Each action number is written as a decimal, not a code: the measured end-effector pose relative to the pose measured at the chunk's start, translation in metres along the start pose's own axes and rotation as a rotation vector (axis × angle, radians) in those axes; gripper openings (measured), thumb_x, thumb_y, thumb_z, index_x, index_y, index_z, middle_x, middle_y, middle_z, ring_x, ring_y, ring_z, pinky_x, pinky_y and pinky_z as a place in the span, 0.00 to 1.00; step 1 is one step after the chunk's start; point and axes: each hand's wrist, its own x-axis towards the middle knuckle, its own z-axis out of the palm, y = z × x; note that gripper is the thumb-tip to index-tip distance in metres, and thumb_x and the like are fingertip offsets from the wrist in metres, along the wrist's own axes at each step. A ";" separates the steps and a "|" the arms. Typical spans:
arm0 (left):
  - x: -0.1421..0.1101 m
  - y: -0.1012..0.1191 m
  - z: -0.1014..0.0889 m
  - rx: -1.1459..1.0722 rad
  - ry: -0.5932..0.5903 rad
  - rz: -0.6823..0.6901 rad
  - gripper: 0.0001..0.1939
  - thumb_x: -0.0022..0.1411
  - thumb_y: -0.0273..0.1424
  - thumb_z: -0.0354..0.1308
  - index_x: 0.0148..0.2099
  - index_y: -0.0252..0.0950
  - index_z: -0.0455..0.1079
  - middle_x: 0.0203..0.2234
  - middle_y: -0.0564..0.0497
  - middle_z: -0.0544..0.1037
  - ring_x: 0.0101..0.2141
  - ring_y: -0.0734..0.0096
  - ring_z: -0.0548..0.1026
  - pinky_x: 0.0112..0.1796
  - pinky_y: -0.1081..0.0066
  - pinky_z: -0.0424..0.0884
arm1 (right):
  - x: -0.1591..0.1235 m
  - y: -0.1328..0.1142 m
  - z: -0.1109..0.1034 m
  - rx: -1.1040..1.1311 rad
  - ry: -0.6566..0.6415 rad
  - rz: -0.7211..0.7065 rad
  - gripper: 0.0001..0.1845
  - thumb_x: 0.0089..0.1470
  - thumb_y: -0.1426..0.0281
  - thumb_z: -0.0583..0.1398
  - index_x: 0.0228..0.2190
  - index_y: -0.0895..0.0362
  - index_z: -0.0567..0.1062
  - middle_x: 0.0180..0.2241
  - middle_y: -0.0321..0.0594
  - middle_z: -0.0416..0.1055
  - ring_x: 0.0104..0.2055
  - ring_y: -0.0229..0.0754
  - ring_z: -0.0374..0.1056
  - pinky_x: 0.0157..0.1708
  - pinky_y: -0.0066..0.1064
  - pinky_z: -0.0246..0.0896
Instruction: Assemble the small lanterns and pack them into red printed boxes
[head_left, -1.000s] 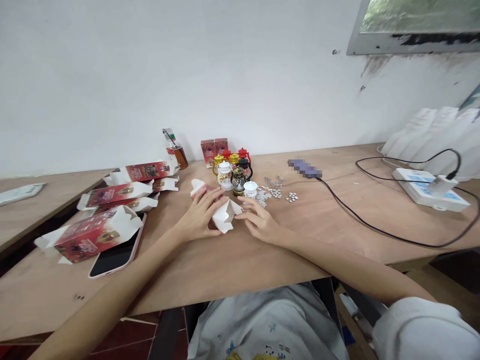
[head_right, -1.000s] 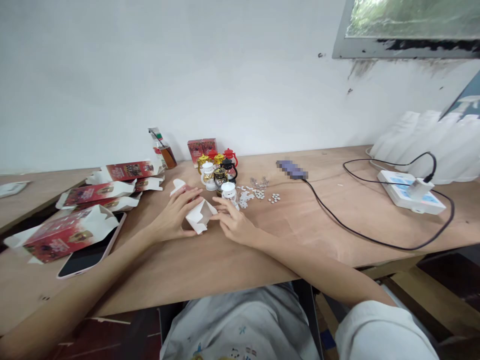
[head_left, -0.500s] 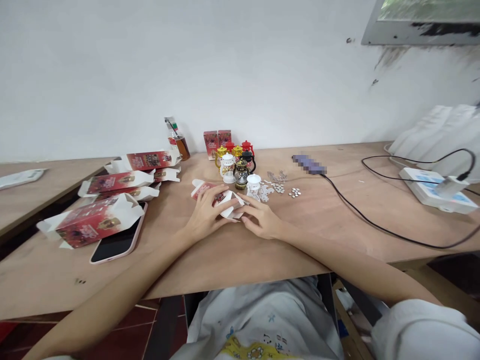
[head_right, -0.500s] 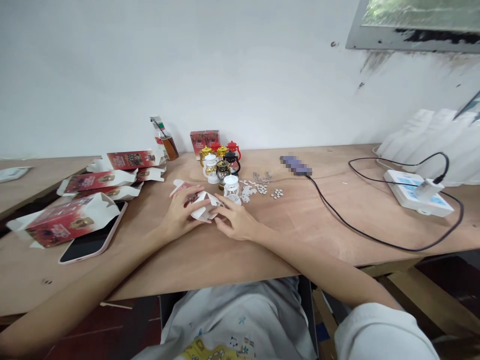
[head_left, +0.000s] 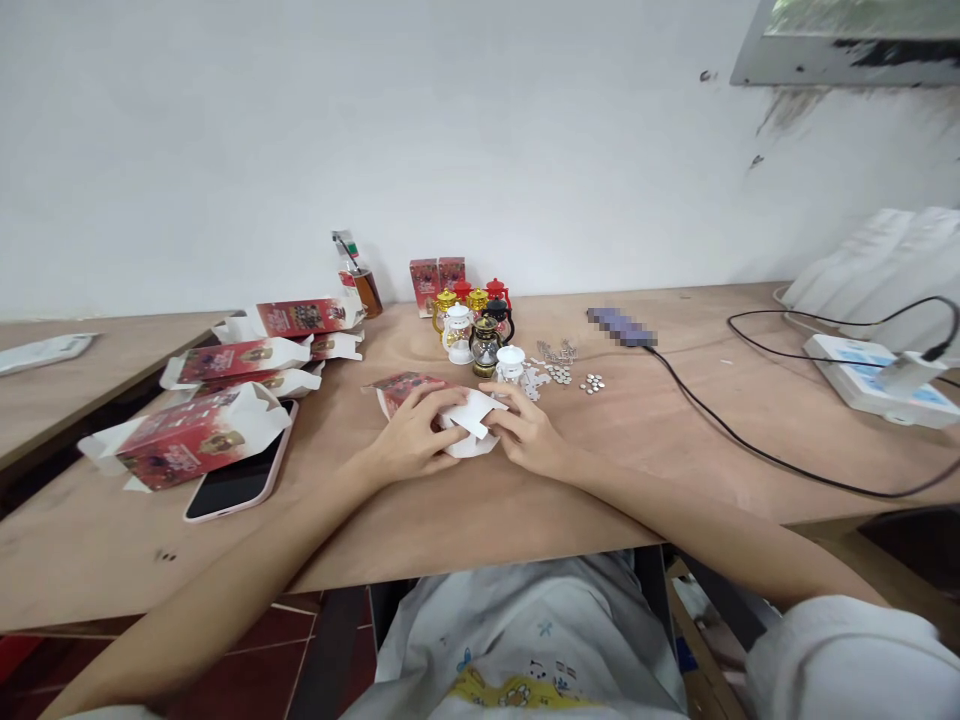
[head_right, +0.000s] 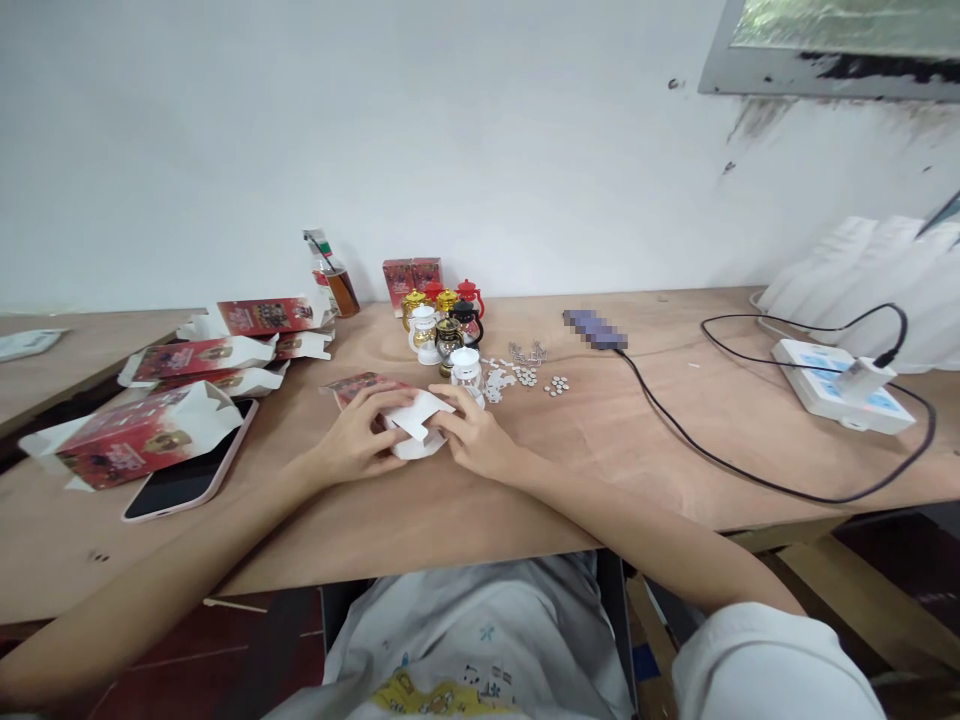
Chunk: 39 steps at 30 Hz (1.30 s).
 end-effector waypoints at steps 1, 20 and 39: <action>0.001 0.001 0.000 -0.024 0.009 0.028 0.05 0.60 0.32 0.55 0.37 0.38 0.69 0.47 0.40 0.72 0.52 0.58 0.68 0.50 0.53 0.68 | 0.000 0.000 0.000 -0.009 0.010 0.004 0.14 0.53 0.82 0.50 0.34 0.55 0.70 0.52 0.49 0.63 0.52 0.43 0.66 0.44 0.37 0.71; 0.006 0.006 -0.003 -0.022 -0.059 0.068 0.08 0.61 0.36 0.57 0.36 0.37 0.66 0.37 0.48 0.79 0.45 0.65 0.75 0.52 0.56 0.64 | 0.004 0.001 -0.003 0.032 0.187 0.157 0.03 0.59 0.72 0.55 0.33 0.55 0.69 0.34 0.40 0.76 0.38 0.39 0.74 0.36 0.30 0.70; 0.000 0.002 -0.005 0.087 0.003 -0.224 0.23 0.55 0.41 0.58 0.52 0.38 0.65 0.41 0.44 0.76 0.38 0.62 0.74 0.37 0.64 0.64 | 0.006 -0.006 -0.014 -0.083 0.053 -0.028 0.07 0.56 0.71 0.57 0.35 0.54 0.75 0.46 0.47 0.68 0.46 0.45 0.66 0.45 0.41 0.66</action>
